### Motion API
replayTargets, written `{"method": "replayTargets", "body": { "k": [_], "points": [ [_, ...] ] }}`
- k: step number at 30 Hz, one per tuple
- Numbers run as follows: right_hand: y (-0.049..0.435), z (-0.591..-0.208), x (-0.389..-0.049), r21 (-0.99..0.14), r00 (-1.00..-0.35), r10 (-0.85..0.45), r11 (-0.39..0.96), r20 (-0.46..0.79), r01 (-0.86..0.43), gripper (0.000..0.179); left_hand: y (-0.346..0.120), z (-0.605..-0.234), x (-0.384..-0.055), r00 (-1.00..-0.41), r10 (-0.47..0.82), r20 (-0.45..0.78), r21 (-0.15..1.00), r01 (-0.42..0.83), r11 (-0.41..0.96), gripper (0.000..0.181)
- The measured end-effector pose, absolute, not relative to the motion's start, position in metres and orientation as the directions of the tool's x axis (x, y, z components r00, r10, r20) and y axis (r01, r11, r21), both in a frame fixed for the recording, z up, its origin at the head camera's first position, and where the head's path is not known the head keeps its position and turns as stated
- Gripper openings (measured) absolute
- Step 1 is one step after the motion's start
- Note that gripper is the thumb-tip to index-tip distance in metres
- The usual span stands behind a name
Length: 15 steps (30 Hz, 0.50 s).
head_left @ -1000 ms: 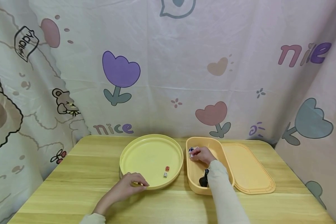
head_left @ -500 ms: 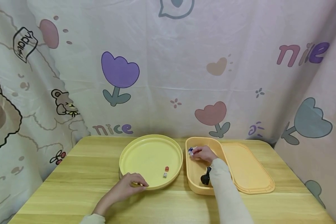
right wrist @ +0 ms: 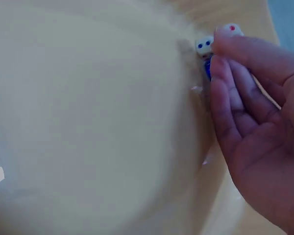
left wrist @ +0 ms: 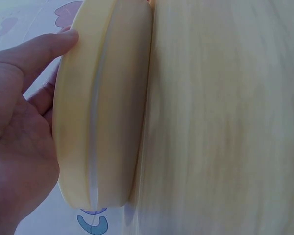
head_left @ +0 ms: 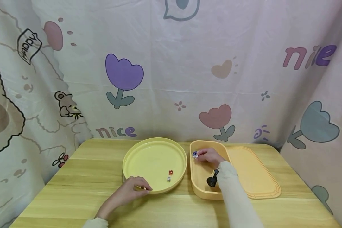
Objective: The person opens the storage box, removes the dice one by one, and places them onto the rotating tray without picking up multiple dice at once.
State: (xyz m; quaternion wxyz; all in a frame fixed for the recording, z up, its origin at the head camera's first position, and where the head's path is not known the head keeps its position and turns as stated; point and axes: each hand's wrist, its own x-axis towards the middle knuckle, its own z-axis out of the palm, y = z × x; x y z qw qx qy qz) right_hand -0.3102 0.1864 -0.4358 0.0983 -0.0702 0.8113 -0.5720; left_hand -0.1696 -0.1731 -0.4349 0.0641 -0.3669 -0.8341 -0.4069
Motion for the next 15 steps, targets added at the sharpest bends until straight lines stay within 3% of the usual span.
{"method": "replayTargets", "body": {
  "k": [5, 15],
  "points": [
    [0.188, -0.417, -0.308, -0.873, -0.965, -0.261, 0.470, 0.006, -0.132, 0.017, -0.173, -0.434, -0.170, -0.730, 0.553, 0.402, 0.622, 0.661, 0.420, 0.006],
    [0.191, -0.396, -0.305, -0.878, -0.966, -0.256, 0.466, -0.014, -0.111, 0.020, -0.174, -0.435, -0.170, -0.751, 0.545, 0.372, 0.633, 0.635, 0.443, 0.006]
  ]
}}
